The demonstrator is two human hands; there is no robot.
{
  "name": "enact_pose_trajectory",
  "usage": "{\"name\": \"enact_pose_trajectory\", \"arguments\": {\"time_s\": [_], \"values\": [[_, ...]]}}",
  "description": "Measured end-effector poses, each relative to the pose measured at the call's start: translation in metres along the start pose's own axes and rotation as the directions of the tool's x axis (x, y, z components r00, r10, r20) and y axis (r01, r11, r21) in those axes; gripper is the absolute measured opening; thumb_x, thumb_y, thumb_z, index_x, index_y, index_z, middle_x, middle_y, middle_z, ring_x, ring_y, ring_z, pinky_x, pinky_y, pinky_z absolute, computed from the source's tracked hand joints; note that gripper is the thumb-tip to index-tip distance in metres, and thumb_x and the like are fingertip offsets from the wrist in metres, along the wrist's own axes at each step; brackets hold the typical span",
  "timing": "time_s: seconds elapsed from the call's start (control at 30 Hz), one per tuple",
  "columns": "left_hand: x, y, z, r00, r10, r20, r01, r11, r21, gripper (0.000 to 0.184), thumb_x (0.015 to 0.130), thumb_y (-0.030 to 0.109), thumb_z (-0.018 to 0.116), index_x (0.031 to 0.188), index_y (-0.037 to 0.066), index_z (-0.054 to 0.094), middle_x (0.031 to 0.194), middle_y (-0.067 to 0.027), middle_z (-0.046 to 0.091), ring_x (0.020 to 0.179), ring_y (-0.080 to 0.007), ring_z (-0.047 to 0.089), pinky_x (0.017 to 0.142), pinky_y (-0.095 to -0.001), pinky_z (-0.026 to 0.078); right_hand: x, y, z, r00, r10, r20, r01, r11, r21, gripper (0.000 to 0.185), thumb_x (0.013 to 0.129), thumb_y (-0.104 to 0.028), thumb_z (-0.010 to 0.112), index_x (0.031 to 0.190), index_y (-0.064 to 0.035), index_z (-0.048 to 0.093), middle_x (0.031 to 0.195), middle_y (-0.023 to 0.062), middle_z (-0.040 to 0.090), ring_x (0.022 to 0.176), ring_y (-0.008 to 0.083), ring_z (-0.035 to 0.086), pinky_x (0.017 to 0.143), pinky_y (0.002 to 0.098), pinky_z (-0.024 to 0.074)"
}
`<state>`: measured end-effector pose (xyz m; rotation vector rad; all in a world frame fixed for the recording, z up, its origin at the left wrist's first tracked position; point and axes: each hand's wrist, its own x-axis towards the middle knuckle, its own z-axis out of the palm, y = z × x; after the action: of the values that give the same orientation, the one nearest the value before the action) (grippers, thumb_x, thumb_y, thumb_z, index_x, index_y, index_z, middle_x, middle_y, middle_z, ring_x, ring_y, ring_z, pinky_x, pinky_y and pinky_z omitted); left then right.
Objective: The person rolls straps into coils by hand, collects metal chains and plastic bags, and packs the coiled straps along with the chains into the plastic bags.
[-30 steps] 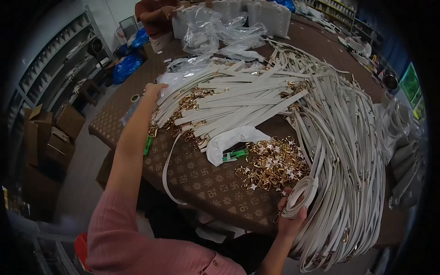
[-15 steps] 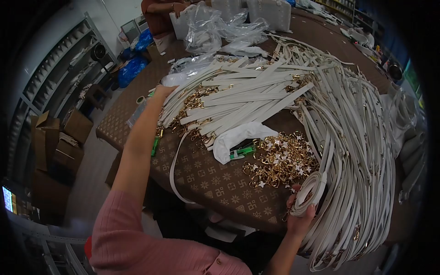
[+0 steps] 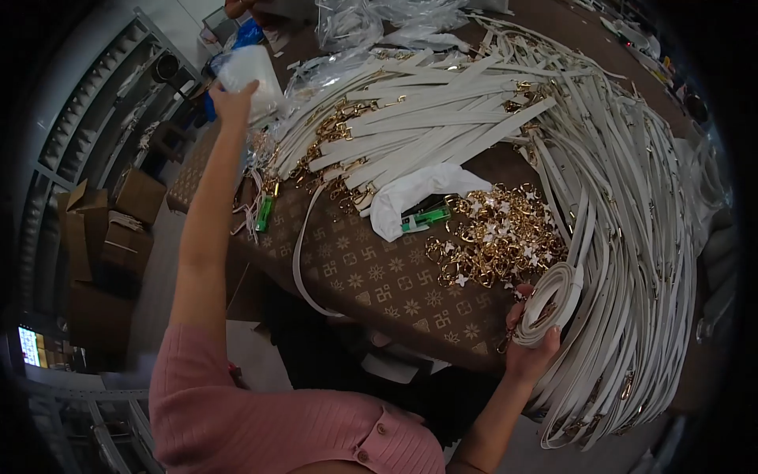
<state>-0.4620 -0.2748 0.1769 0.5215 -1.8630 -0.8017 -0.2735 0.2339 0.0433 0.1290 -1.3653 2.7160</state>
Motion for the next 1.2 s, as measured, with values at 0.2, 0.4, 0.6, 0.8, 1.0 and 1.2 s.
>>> {"name": "enact_pose_trajectory", "arguments": {"time_s": [0.2, 0.4, 0.6, 0.8, 1.0, 1.2], "values": [[-0.094, 0.029, -0.085, 0.678, -0.312, 0.666, 0.686, 0.595, -0.419, 0.065, 0.071, 0.023, 0.07, 0.119, -0.007, 0.037, 0.107, -0.0172, 0.051, 0.093, -0.0268, 0.056, 0.071, -0.0365, 0.051, 0.0, -0.001, 0.0, 1.0, -0.006, -0.001, 0.006, 0.999, 0.034, 0.066, 0.079, -0.047, 0.047, 0.131, -0.0076, 0.033, 0.11, 0.0174, 0.051, 0.066, 0.0136, 0.046, 0.055, 0.0264, 0.0356], [-0.234, 0.023, -0.096, 0.678, -0.237, 0.696, 0.513, 0.831, -0.217, 0.078, 0.07, 0.01, 0.07, 0.131, -0.003, 0.022, 0.115, -0.0167, 0.045, 0.109, -0.0215, 0.043, 0.09, -0.0313, 0.038, 0.001, -0.001, -0.001, 1.0, 0.018, -0.016, -0.017, 0.999, 0.044, 0.066, 0.079, -0.047, 0.046, 0.131, -0.008, 0.033, 0.111, 0.0179, 0.05, 0.066, 0.0141, 0.045, 0.056, 0.0263, 0.0348], [-0.183, -0.016, -0.087, 0.863, -0.257, 0.436, 0.389, 0.888, -0.247, 0.075, 0.074, 0.008, 0.066, 0.133, -0.003, 0.019, 0.1, -0.0145, 0.052, 0.077, -0.017, 0.057, 0.066, -0.0283, 0.048, 0.0, 0.0, -0.004, 1.0, 0.005, 0.019, -0.005, 0.999, 0.04, 0.066, 0.08, -0.047, 0.046, 0.131, -0.0076, 0.033, 0.11, 0.0182, 0.051, 0.067, 0.0144, 0.046, 0.056, 0.0264, 0.035], [-0.195, 0.001, -0.097, 0.753, -0.344, 0.561, 0.579, 0.75, -0.318, 0.065, 0.078, 0.005, 0.06, 0.134, 0.001, 0.027, 0.101, -0.0136, 0.052, 0.077, -0.0158, 0.056, 0.063, -0.0256, 0.046, 0.0, 0.0, -0.003, 0.999, -0.012, 0.031, 0.011, 0.999, 0.034, 0.066, 0.079, -0.048, 0.046, 0.131, -0.0073, 0.034, 0.11, 0.018, 0.051, 0.068, 0.0147, 0.046, 0.056, 0.0268, 0.0353], [-0.259, 0.012, -0.123, 0.884, -0.058, 0.463, 0.16, 0.97, -0.183, 0.057, 0.081, 0.021, 0.061, 0.13, 0.005, 0.037, 0.127, -0.0167, 0.031, 0.117, -0.025, 0.031, 0.093, -0.0348, 0.03, -0.001, -0.001, -0.004, 1.0, -0.004, 0.02, 0.003, 1.0, 0.025, 0.067, 0.079, -0.047, 0.047, 0.13, -0.0068, 0.034, 0.11, 0.0177, 0.05, 0.068, 0.015, 0.046, 0.056, 0.0268, 0.0357], [-0.265, 0.03, -0.145, 0.597, 0.496, 0.631, -0.65, 0.76, 0.017, 0.051, 0.068, 0.016, 0.07, 0.115, 0.009, 0.054, 0.121, -0.0158, 0.039, 0.115, -0.0342, 0.034, 0.095, -0.0402, 0.03, -0.002, 0.0, -0.001, 1.0, -0.007, 0.006, 0.008, 0.999, -0.034, 0.068, 0.078, -0.048, 0.048, 0.131, -0.0066, 0.033, 0.11, 0.0178, 0.05, 0.068, 0.0148, 0.046, 0.056, 0.0263, 0.0355]]}}
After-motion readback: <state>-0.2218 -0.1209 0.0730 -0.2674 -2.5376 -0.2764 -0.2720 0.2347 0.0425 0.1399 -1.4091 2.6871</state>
